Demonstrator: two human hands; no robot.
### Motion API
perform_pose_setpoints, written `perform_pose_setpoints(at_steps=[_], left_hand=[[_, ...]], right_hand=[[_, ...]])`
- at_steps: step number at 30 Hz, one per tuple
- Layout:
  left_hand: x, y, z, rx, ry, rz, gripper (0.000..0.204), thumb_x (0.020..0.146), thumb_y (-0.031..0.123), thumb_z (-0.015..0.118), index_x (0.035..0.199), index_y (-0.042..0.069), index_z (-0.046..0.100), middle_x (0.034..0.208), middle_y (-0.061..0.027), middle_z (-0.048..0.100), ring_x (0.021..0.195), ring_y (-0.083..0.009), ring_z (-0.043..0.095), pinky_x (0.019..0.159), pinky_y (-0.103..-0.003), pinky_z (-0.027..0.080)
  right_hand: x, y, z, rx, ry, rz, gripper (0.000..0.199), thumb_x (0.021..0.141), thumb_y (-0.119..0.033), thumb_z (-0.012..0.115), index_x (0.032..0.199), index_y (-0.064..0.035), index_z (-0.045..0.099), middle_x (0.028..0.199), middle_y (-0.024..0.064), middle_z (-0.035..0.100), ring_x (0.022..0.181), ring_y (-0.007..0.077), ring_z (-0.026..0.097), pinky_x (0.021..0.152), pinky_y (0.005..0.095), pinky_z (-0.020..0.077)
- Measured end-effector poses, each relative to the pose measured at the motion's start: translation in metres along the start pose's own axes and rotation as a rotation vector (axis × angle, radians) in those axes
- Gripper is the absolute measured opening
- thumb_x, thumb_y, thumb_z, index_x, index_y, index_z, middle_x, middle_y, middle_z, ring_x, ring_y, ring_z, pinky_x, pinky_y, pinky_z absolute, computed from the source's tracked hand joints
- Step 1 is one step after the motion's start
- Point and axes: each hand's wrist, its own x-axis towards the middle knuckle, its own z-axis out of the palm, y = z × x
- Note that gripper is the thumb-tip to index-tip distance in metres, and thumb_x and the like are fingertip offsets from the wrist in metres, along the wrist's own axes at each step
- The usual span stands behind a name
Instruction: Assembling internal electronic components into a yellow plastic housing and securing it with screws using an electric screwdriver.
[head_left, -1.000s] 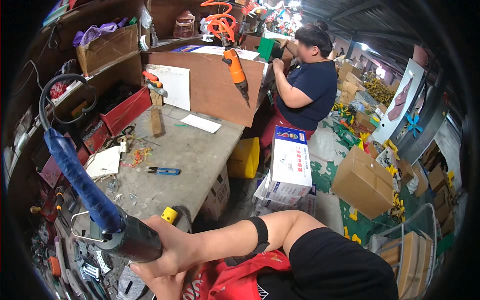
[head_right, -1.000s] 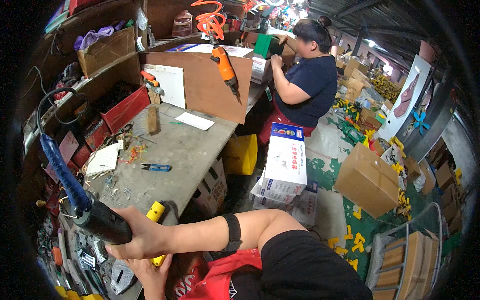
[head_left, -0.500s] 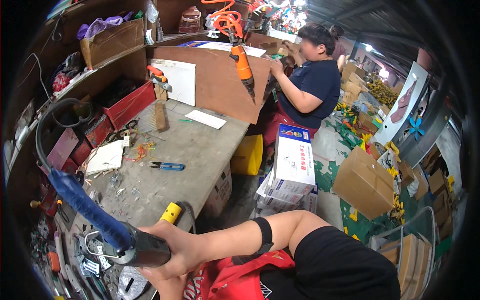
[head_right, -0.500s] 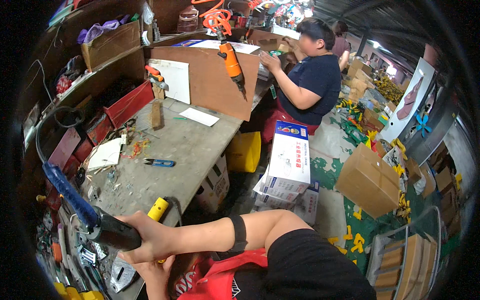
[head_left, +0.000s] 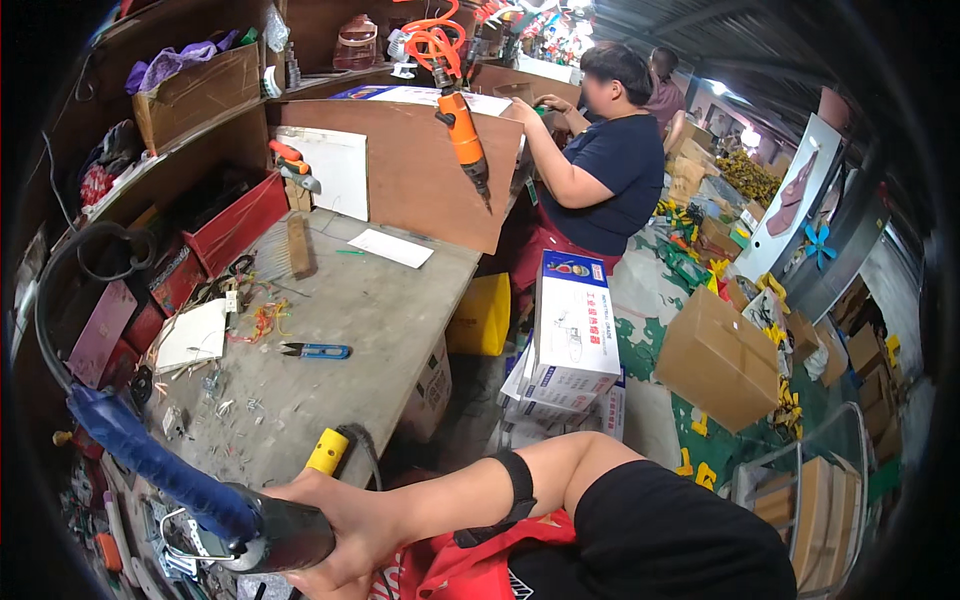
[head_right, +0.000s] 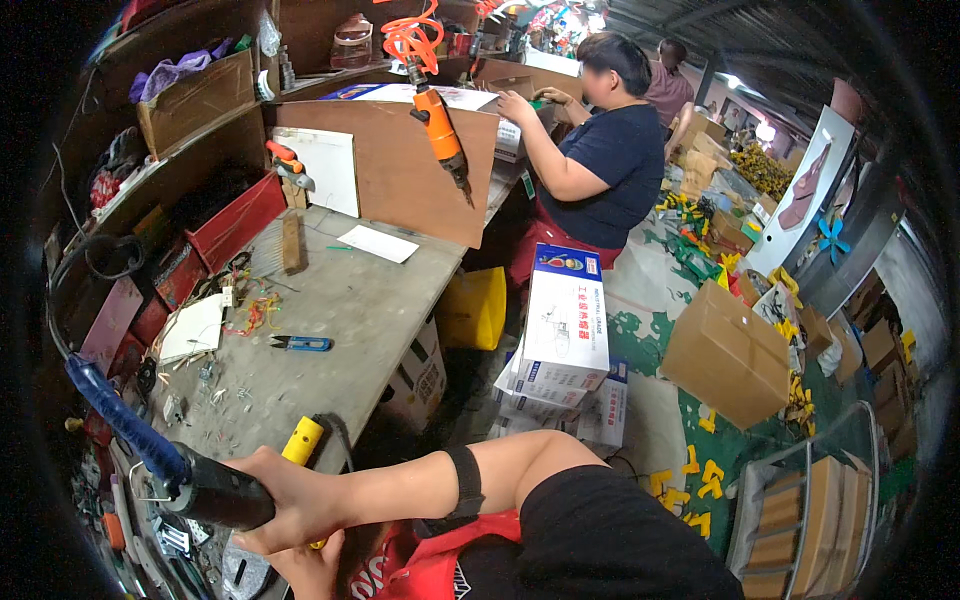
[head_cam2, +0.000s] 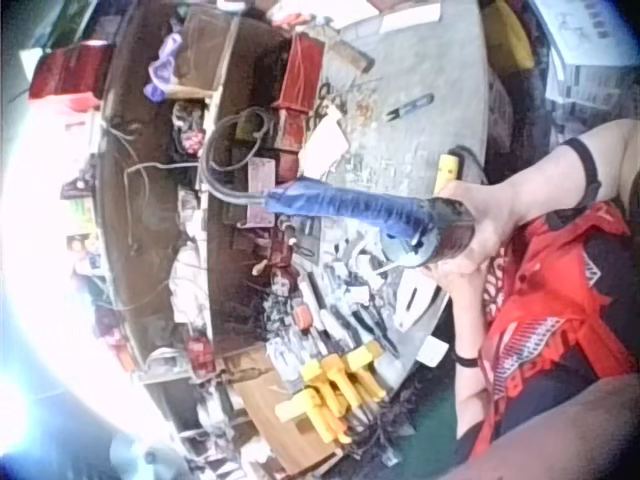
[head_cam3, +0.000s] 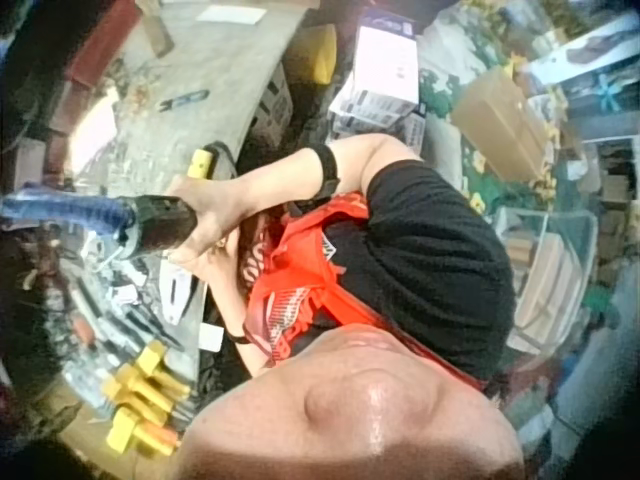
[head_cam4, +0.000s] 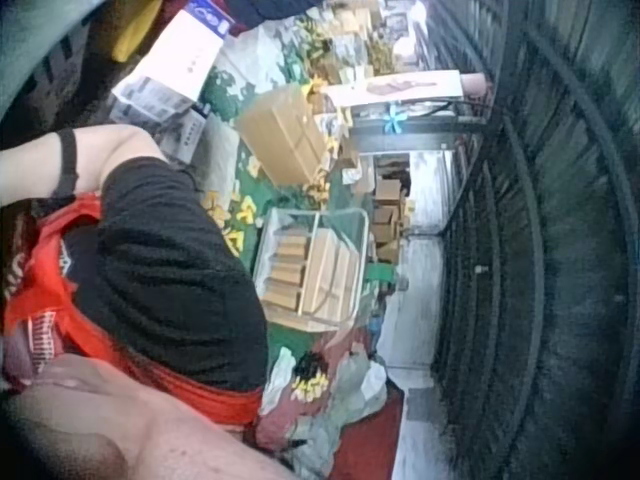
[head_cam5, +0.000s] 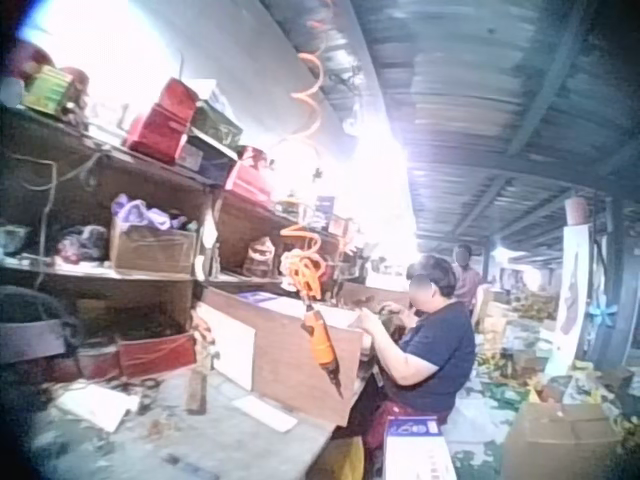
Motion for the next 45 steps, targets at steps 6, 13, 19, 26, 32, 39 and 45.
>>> perform_pose_setpoints(at_steps=[6, 13, 19, 26, 32, 39, 45], left_hand=[[0.014, 0.029, -0.017, -0.104, 0.075, 0.037, 0.055, 0.07, 0.033, 0.073, 0.116, 0.007, 0.058, 0.124, -0.0152, 0.052, 0.123, -0.0339, 0.043, 0.099, -0.049, 0.032], [0.03, 0.036, -0.034, 0.048, 0.157, 0.047, 0.066, 0.066, 0.049, 0.071, 0.122, 0.016, 0.056, 0.131, -0.0085, 0.05, 0.117, -0.03, 0.046, 0.092, -0.046, 0.035], [0.02, 0.039, -0.036, 0.131, 0.07, -0.003, 0.072, 0.07, 0.05, 0.069, 0.13, 0.016, 0.049, 0.14, -0.0098, 0.042, 0.122, -0.0295, 0.043, 0.095, -0.046, 0.035], [-0.005, -0.008, -0.083, -0.06, 0.229, -0.14, 0.072, 0.064, 0.03, 0.079, 0.125, 0.004, 0.052, 0.128, -0.0164, 0.05, 0.12, -0.0365, 0.045, 0.099, -0.045, 0.037], [0.013, -0.012, -0.076, 0.011, 0.018, -0.151, 0.08, 0.058, 0.027, 0.081, 0.128, 0.005, 0.049, 0.123, -0.0134, 0.053, 0.116, -0.0336, 0.047, 0.099, -0.043, 0.036], [0.018, -0.014, -0.065, 0.118, -0.023, -0.151, 0.08, 0.054, 0.024, 0.083, 0.126, 0.007, 0.053, 0.107, -0.0102, 0.056, 0.098, -0.0295, 0.052, 0.084, -0.041, 0.039], [0.028, 0.007, -0.088, 0.219, -0.052, -0.12, 0.082, 0.048, 0.011, 0.083, 0.125, 0.004, 0.054, 0.104, -0.0127, 0.057, 0.095, -0.0325, 0.052, 0.084, -0.041, 0.04]], right_hand=[[0.001, 0.008, -0.004, -0.148, -0.09, -0.053, 0.042, 0.078, -0.014, 0.069, 0.114, 0.0012, 0.052, 0.088, 0.0058, 0.063, 0.083, 0.0149, 0.059, 0.078, 0.0295, 0.0486], [0.018, -0.007, -0.04, 0.024, -0.073, 0.069, 0.037, 0.082, -0.017, 0.064, 0.111, 0.0021, 0.053, 0.11, 0.011, 0.058, 0.089, 0.0171, 0.059, 0.081, 0.0291, 0.0483], [0.059, -0.04, -0.038, 0.073, -0.079, -0.163, 0.057, 0.086, -0.036, 0.061, 0.121, 0.005, 0.04, 0.077, 0.0087, 0.055, 0.054, 0.0142, 0.05, 0.058, 0.0307, 0.0459], [0.045, -0.037, -0.183, -1.204, 0.489, 0.275, 0.04, 0.084, -0.028, 0.068, 0.112, -0.0033, 0.053, 0.082, 0.0033, 0.057, 0.074, 0.0112, 0.054, 0.068, 0.0253, 0.045], [-0.002, 0.007, -0.3, -1.772, 0.514, 0.216, 0.049, 0.079, -0.015, 0.067, 0.124, -0.0062, 0.051, 0.109, 0.0205, 0.06, 0.102, 0.0347, 0.057, 0.09, 0.04, 0.044], [0.012, 0.005, -0.165, -1.552, 0.32, -0.142, 0.036, 0.082, -0.008, 0.059, 0.117, -0.0029, 0.057, 0.116, 0.0182, 0.058, 0.11, 0.0356, 0.054, 0.096, 0.0395, 0.0415], [-0.008, 0.048, -0.105, -1.398, -0.023, -0.301, 0.049, 0.087, -0.022, 0.051, 0.132, -0.002, 0.048, 0.135, 0.0156, 0.049, 0.13, 0.0327, 0.04, 0.107, 0.0466, 0.0269]])
